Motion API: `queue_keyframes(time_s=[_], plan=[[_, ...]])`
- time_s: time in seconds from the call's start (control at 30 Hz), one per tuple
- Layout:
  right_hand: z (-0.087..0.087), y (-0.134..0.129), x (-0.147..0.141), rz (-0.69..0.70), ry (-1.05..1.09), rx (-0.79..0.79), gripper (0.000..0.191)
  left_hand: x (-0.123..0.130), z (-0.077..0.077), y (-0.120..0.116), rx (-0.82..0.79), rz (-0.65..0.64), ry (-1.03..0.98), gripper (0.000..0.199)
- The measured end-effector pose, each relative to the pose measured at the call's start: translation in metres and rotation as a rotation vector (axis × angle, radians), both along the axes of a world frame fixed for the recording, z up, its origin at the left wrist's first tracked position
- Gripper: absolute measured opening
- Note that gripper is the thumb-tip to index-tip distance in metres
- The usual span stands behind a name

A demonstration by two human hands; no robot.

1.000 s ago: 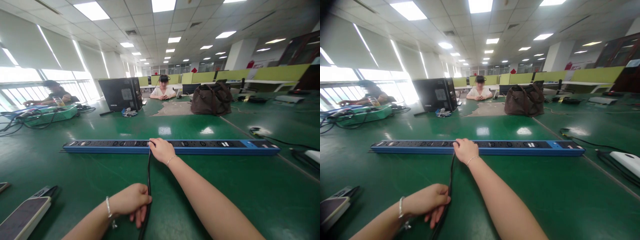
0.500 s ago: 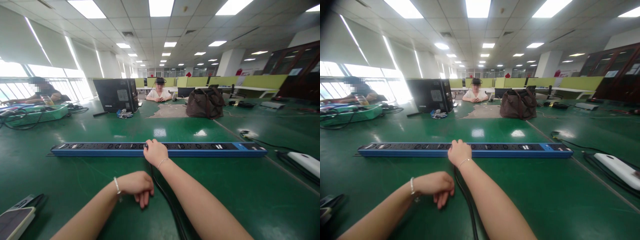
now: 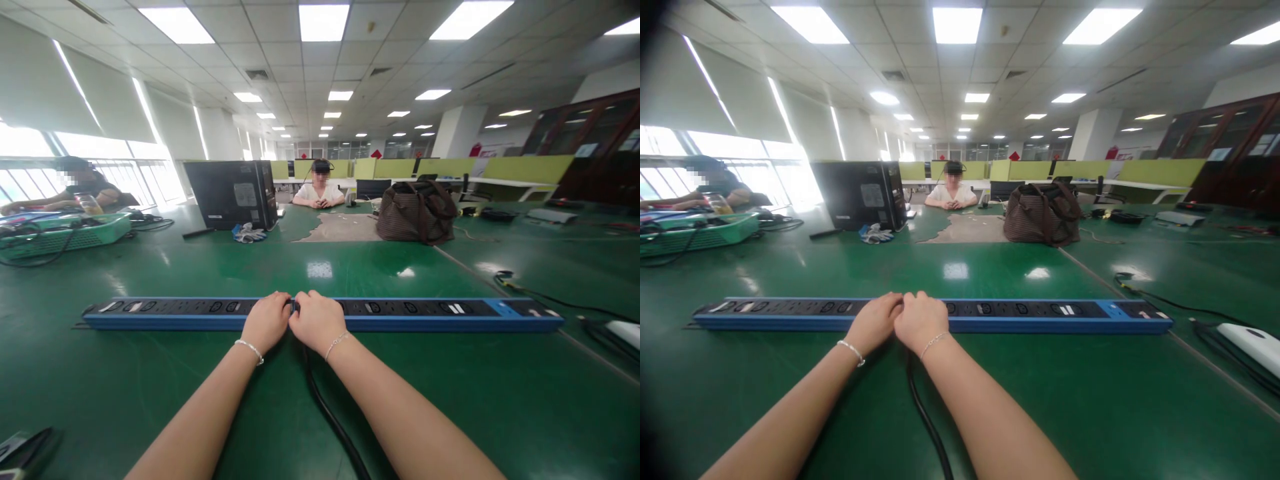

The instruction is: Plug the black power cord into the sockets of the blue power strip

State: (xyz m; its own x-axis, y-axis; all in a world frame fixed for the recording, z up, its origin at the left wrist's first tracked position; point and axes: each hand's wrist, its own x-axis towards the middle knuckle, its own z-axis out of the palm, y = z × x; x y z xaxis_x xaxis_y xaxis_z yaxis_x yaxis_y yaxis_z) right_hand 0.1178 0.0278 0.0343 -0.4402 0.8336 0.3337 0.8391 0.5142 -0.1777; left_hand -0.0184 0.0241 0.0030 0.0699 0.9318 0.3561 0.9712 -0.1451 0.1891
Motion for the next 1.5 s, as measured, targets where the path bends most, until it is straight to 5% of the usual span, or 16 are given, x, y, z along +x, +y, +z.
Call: queue_keyframes(time_s=[0.13,0.27,0.47,1.5], plan=[[-0.011,0.005,0.009,0.022,0.137,0.028,0.028,0.002,-0.012,-0.003,0.11,-0.013,0.052,0.036],[-0.028,0.018,0.025,0.211,0.326,0.038,0.034,0.004,-0.014,-0.005,0.152,-0.005,0.053,0.037],[-0.042,0.028,0.026,0.332,0.324,0.12,0.035,0.003,-0.015,-0.003,0.146,0.003,0.051,0.037],[-0.047,0.021,0.013,0.214,0.279,0.143,0.03,0.008,-0.017,-0.002,0.146,0.085,0.026,0.038]])
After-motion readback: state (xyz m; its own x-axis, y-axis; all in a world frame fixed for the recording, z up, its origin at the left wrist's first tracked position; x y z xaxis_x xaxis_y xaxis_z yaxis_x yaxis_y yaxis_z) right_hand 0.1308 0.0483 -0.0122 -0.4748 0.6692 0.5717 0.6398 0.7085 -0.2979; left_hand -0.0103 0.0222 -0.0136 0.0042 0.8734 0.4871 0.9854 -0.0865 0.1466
